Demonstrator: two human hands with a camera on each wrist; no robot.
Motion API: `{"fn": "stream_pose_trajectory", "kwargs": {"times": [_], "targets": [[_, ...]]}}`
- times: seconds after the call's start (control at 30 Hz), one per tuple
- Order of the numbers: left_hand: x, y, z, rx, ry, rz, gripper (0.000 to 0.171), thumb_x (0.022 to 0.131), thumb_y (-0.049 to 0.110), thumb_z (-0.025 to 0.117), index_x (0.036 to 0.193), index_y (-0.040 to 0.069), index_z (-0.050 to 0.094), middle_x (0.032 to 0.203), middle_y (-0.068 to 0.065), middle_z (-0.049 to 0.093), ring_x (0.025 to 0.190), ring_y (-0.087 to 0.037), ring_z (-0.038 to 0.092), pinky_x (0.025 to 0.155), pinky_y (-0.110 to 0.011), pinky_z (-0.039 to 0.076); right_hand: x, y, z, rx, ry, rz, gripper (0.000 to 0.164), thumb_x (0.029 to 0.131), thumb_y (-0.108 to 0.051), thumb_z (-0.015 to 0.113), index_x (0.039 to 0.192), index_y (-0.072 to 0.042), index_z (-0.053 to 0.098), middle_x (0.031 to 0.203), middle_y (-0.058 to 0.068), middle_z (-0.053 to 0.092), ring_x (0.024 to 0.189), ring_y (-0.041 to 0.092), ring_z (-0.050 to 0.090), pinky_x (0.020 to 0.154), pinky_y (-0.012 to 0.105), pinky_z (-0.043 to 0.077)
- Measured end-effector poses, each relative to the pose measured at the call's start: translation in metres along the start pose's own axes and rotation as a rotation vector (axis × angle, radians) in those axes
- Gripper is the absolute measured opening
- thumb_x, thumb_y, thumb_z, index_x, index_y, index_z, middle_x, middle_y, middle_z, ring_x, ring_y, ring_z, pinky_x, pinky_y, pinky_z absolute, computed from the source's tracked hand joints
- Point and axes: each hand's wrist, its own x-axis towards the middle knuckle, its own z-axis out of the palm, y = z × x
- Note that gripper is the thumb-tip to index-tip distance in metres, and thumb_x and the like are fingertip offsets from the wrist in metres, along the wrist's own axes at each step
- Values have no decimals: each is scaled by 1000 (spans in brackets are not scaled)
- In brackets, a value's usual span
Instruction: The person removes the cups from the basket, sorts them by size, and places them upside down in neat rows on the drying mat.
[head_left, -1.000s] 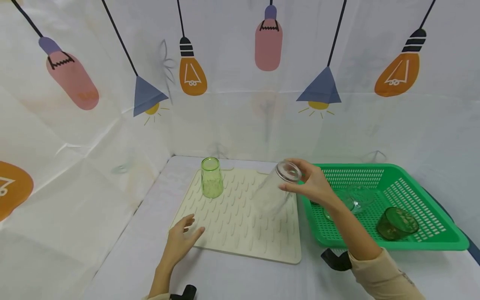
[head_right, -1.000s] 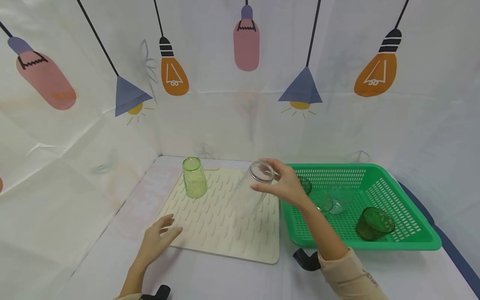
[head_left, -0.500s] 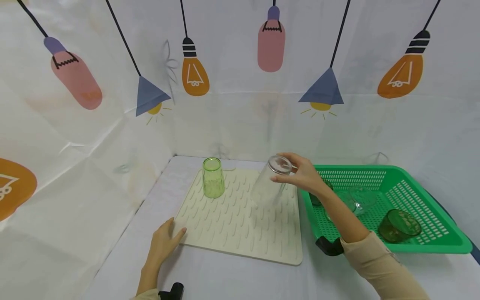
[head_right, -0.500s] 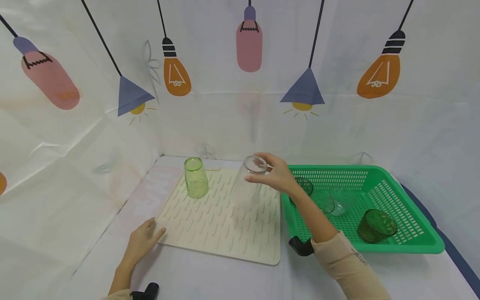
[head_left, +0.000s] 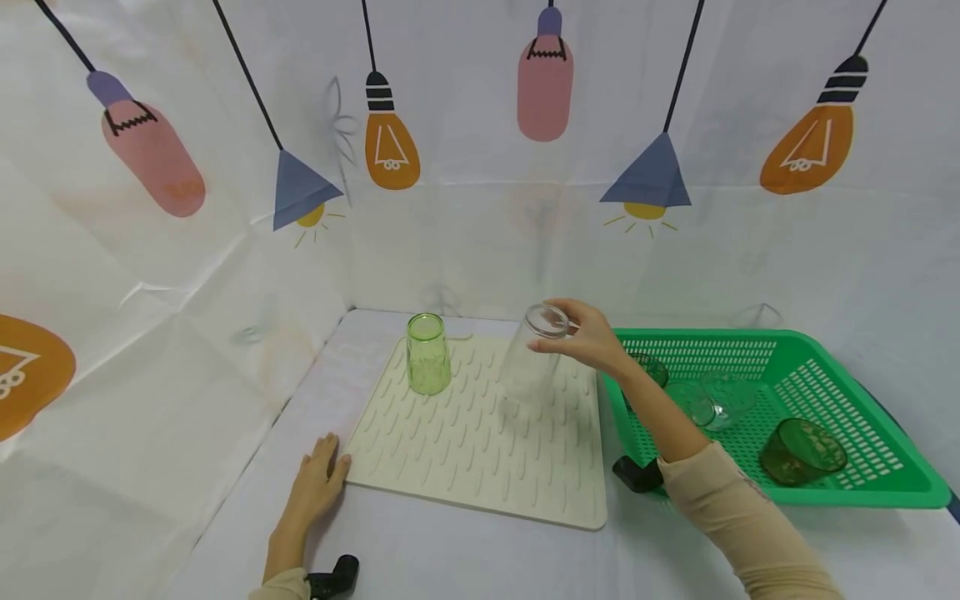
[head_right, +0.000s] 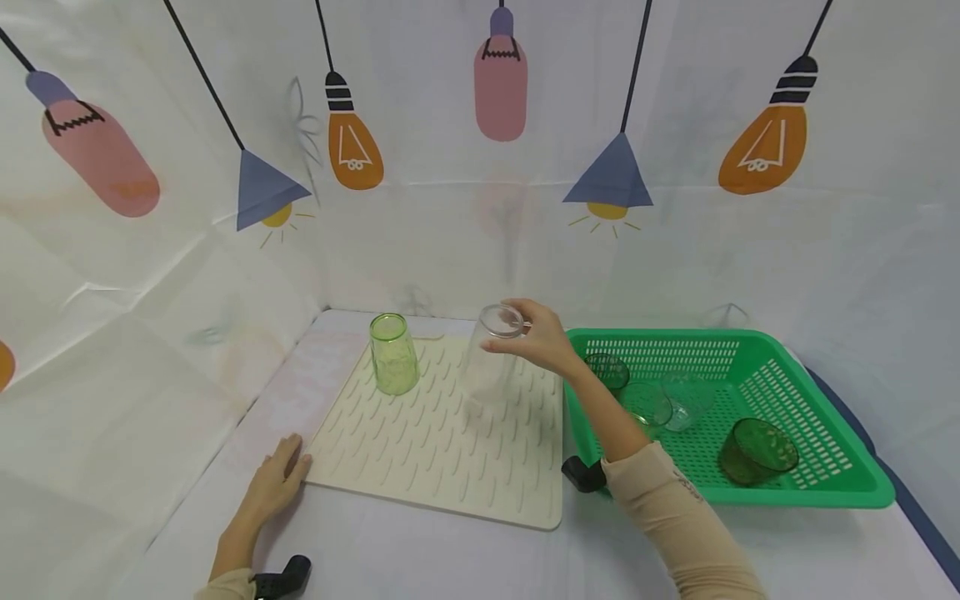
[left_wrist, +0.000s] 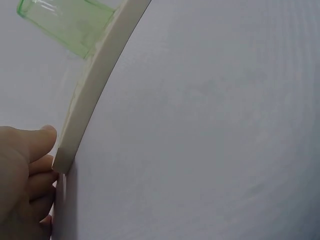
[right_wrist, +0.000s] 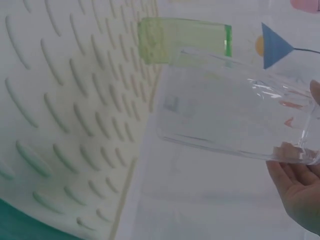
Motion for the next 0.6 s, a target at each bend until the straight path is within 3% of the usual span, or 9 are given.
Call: {"fn": "stream_pose_trajectory", "kwargs": {"times": [0.33, 0.5, 0.6], "targets": [[1, -12, 5, 21, 42, 51, 48, 94, 10, 51, 126, -24, 39, 135, -42, 33, 127, -57, 26, 102, -69, 17, 18, 8, 17, 16, 0, -11, 65, 74, -17, 80, 131, -3, 52, 126, 16, 55, 110, 32, 55, 90, 44, 50], [1, -13, 5, 3, 49, 31, 50, 94, 11, 52, 129, -22, 38, 137, -40, 32, 129, -56, 24, 104, -68, 15, 25, 8, 28, 13, 5, -17, 69, 72, -20, 80, 132, -2, 51, 126, 17, 55, 110, 34, 55, 86, 45, 51], [1, -12, 6, -9, 92, 12, 51, 91, 11, 57, 127, -21, 41, 135, -38, 37, 129, -54, 28, 105, -66, 17, 29, 8, 34, 14, 8, -10, 70, 72, -19, 80, 133, 0, 50, 127, 18, 54, 112, 35, 54, 88, 46, 50]]}}
